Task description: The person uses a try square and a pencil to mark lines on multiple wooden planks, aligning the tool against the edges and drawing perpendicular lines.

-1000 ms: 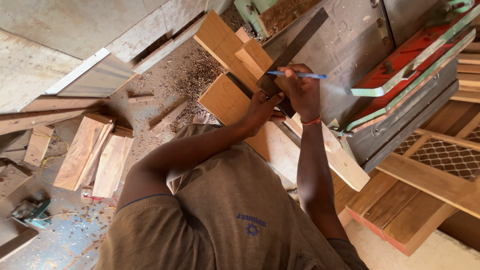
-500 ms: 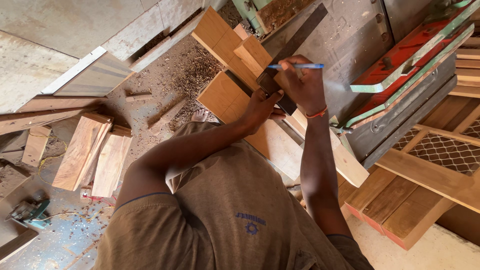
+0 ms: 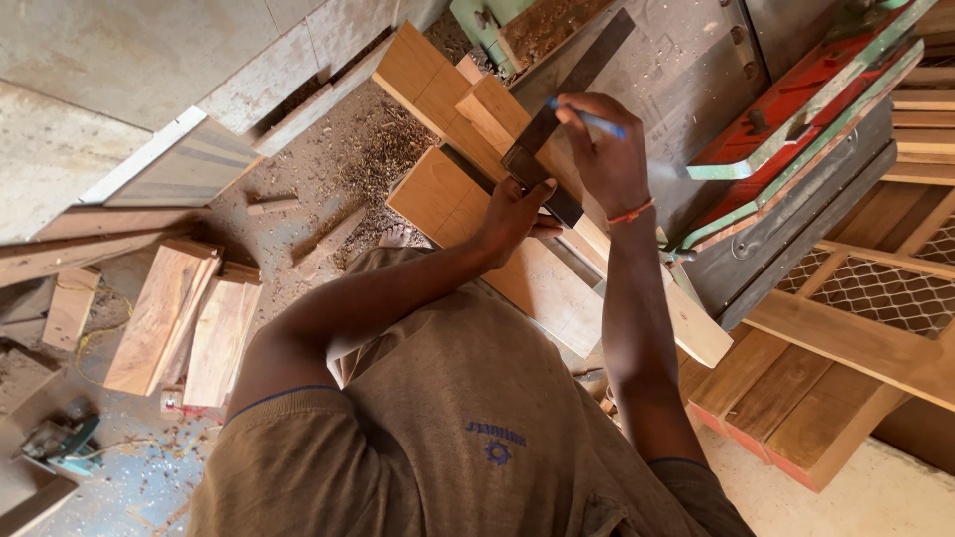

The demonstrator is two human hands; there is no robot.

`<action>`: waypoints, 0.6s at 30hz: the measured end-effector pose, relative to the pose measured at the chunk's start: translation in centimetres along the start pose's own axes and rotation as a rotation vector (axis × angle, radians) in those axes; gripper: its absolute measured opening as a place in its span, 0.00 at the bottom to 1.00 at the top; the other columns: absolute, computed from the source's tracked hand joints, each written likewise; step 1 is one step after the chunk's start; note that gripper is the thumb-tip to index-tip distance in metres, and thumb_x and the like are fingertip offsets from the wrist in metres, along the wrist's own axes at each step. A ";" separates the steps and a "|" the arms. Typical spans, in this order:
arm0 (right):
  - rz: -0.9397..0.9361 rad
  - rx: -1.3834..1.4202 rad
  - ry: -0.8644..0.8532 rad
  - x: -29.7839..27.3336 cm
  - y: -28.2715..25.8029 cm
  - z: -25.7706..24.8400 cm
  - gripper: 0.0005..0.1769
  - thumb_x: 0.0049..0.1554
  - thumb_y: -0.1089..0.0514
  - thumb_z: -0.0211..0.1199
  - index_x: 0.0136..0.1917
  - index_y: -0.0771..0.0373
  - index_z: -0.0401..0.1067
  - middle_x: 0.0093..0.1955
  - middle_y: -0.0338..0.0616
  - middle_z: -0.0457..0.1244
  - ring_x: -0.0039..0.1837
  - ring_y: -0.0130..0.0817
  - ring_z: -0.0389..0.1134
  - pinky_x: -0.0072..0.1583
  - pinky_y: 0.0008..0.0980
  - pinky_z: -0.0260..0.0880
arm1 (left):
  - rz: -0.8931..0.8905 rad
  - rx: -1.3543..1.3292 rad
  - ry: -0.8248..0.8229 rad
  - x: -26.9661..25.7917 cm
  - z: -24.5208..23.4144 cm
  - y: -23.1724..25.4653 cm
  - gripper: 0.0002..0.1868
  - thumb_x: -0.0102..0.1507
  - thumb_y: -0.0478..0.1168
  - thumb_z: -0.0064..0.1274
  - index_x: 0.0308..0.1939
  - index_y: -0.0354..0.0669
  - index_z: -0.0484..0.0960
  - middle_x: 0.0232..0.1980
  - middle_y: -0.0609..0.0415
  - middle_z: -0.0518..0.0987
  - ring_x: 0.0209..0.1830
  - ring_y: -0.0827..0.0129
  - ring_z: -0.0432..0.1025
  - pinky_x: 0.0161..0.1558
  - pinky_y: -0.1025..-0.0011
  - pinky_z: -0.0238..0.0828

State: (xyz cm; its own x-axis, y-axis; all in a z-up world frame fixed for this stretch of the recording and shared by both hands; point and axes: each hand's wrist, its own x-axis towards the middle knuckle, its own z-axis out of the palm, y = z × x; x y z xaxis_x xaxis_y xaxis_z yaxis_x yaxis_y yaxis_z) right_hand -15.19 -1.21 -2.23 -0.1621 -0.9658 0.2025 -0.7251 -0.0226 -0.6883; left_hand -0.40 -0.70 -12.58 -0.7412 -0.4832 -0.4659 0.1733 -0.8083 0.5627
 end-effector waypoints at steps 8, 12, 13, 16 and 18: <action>0.112 -0.126 0.055 -10.4 3.4 -2.2 0.23 0.62 0.61 0.67 0.69 0.63 0.69 0.70 0.58 0.66 0.70 0.48 0.70 0.65 0.37 0.76 | 0.027 -0.011 -0.034 -0.2 -0.3 0.1 0.16 0.70 0.46 0.50 0.48 0.33 0.75 0.42 0.44 0.84 0.36 0.62 0.83 0.36 0.66 0.86; 0.443 -0.378 -0.110 -14.7 3.7 -3.0 0.32 0.54 0.56 0.75 0.70 0.61 0.70 0.54 0.56 0.70 0.53 0.45 0.73 0.54 0.40 0.74 | 0.163 0.102 -0.064 -2.1 -1.5 0.5 0.17 0.72 0.47 0.46 0.51 0.34 0.71 0.42 0.46 0.84 0.37 0.64 0.83 0.37 0.67 0.84; 0.621 -0.408 -0.137 -15.5 3.3 -2.7 0.31 0.55 0.53 0.76 0.70 0.57 0.71 0.48 0.53 0.72 0.47 0.41 0.75 0.50 0.38 0.75 | 0.216 0.159 -0.082 -2.7 -1.8 0.7 0.17 0.72 0.47 0.45 0.53 0.35 0.70 0.43 0.47 0.84 0.37 0.65 0.84 0.37 0.68 0.82; 0.296 -0.465 0.090 -15.1 3.0 -1.3 0.27 0.53 0.58 0.76 0.65 0.62 0.76 0.53 0.51 0.71 0.52 0.42 0.72 0.55 0.41 0.75 | 0.406 0.265 -0.057 -3.7 -2.4 1.8 0.21 0.73 0.48 0.41 0.61 0.35 0.70 0.49 0.48 0.84 0.36 0.67 0.79 0.34 0.72 0.76; 0.135 -0.547 0.191 -14.2 3.0 -0.4 0.26 0.52 0.58 0.76 0.63 0.62 0.75 0.59 0.50 0.71 0.60 0.46 0.71 0.62 0.43 0.71 | 0.500 0.343 -0.025 -4.3 -2.6 2.7 0.21 0.78 0.49 0.38 0.63 0.33 0.70 0.50 0.46 0.80 0.44 0.65 0.74 0.45 0.69 0.74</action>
State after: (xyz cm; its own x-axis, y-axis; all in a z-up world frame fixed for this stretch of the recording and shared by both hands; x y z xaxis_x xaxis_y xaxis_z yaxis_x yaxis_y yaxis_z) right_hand -15.34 12.55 -6.89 -0.3579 -0.8862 0.2943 -0.9209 0.2829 -0.2681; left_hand 4.97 -1.64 -10.87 -0.6398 -0.7649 -0.0744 0.2883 -0.3286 0.8994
